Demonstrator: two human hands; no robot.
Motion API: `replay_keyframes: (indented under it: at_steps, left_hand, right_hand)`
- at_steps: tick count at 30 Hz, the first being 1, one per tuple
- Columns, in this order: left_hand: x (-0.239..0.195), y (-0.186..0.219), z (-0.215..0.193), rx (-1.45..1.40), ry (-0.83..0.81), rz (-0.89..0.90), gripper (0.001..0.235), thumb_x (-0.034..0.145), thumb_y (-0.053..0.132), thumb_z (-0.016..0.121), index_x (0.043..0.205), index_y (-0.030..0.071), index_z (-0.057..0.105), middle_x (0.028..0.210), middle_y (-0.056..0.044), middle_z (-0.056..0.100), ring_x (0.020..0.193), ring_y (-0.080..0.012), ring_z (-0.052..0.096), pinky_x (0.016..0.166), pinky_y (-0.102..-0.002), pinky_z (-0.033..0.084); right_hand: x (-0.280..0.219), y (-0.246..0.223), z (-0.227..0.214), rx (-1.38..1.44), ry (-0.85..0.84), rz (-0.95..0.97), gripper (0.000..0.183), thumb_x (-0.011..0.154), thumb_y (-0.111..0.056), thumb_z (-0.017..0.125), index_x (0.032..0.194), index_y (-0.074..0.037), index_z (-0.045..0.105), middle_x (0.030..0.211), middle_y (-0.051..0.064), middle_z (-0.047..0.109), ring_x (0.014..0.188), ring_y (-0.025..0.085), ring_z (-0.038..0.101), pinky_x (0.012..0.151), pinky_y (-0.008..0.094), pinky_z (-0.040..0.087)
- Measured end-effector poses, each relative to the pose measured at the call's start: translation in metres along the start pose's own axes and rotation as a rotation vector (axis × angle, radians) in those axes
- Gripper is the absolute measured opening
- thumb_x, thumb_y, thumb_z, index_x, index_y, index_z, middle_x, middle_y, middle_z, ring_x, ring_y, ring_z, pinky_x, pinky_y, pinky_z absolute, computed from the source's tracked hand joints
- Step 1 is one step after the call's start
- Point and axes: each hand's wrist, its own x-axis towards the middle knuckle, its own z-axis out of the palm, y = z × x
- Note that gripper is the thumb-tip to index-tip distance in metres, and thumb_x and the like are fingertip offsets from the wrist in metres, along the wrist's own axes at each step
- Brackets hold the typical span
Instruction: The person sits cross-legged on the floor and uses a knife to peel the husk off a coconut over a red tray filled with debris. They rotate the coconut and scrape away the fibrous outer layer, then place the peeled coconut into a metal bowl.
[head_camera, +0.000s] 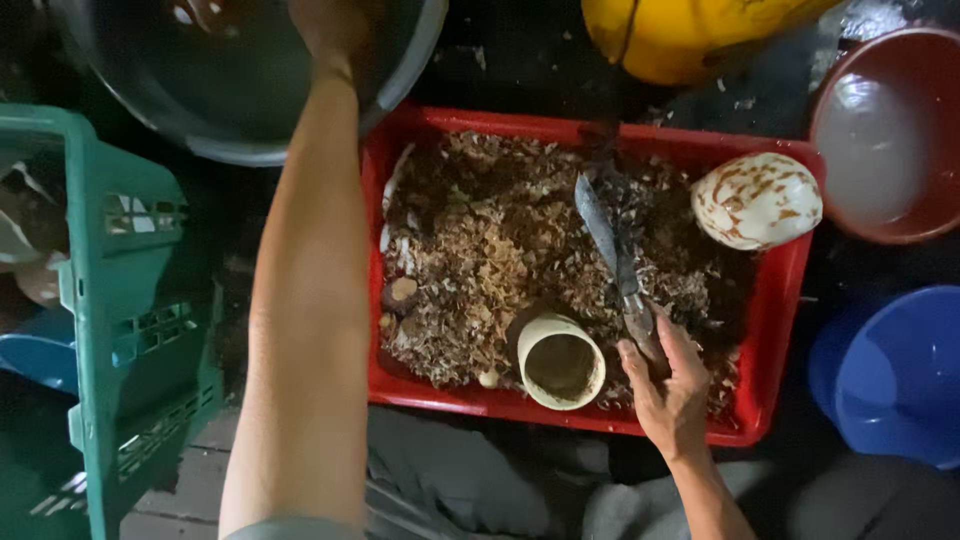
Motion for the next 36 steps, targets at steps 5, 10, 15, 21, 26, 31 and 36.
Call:
replay_keyframes:
  at_steps: [5,10,15,21,26,31,36]
  left_hand:
    - [-0.027,0.006,-0.029,-0.920,0.282,-0.256,0.033,0.098,0.040,0.070,0.113,0.011,0.063,0.097,-0.005,0.073,0.085,-0.0186,0.076,0.077,-0.036,0.065]
    - [-0.052,0.024,-0.068,-1.290,0.352,-0.109,0.033,0.100,0.037,0.077,0.100,0.007,0.065,0.085,-0.006,0.065,0.075,-0.0180,0.069,0.086,-0.036,0.066]
    - [-0.061,0.035,-0.100,-1.304,0.311,-0.050,0.036,0.099,0.038,0.078,0.107,0.006,0.062,0.091,-0.010,0.065,0.079,-0.0208,0.070,0.086,-0.037,0.066]
    - [-0.045,0.044,-0.134,-1.195,0.289,-0.053,0.042,0.098,0.038,0.079,0.114,0.006,0.058,0.098,-0.013,0.064,0.084,-0.0242,0.071,0.085,-0.038,0.065]
    - [-0.060,0.039,-0.145,-1.081,0.287,-0.070,0.048,0.097,0.038,0.079,0.121,0.005,0.054,0.103,-0.016,0.064,0.088,-0.0270,0.071,0.085,-0.038,0.065]
    - [-0.091,0.041,-0.164,-0.965,0.295,-0.070,0.055,0.096,0.039,0.080,0.127,0.005,0.051,0.109,-0.019,0.063,0.091,-0.0298,0.072,0.084,-0.039,0.064]
    - [-0.123,0.060,-0.164,-0.965,0.301,-0.040,0.062,0.095,0.039,0.081,0.133,0.004,0.047,0.115,-0.023,0.063,0.095,-0.0327,0.073,0.084,-0.040,0.064]
  right_hand:
    - [0.001,0.001,-0.001,0.010,0.013,-0.126,0.043,0.099,-0.011,0.068,0.140,0.001,0.059,0.112,0.007,0.067,0.091,0.015,0.065,0.081,0.029,0.054]
    - [-0.004,0.000,-0.005,0.139,0.037,-0.087,0.045,0.100,-0.012,0.069,0.142,0.001,0.059,0.118,0.005,0.067,0.096,0.011,0.063,0.084,0.027,0.054]
    - [-0.007,0.003,-0.007,0.244,0.044,-0.020,0.043,0.100,-0.010,0.069,0.141,-0.001,0.061,0.112,0.001,0.066,0.089,0.007,0.059,0.077,0.024,0.053]
    - [-0.008,0.004,-0.009,0.275,0.060,-0.073,0.042,0.100,-0.009,0.069,0.140,0.000,0.060,0.113,-0.001,0.066,0.094,0.006,0.060,0.081,0.023,0.053]
    - [-0.008,0.003,-0.011,0.255,0.051,-0.090,0.042,0.100,-0.011,0.069,0.140,-0.001,0.061,0.112,0.001,0.067,0.094,0.008,0.060,0.083,0.024,0.053]
    - [-0.007,0.000,-0.014,0.205,0.035,-0.116,0.041,0.100,-0.010,0.069,0.140,0.000,0.060,0.113,0.001,0.068,0.096,0.008,0.062,0.085,0.024,0.053]
    - [-0.007,0.005,-0.011,0.318,0.031,-0.088,0.043,0.100,-0.010,0.069,0.140,0.000,0.060,0.112,0.000,0.065,0.095,0.007,0.059,0.084,0.024,0.052]
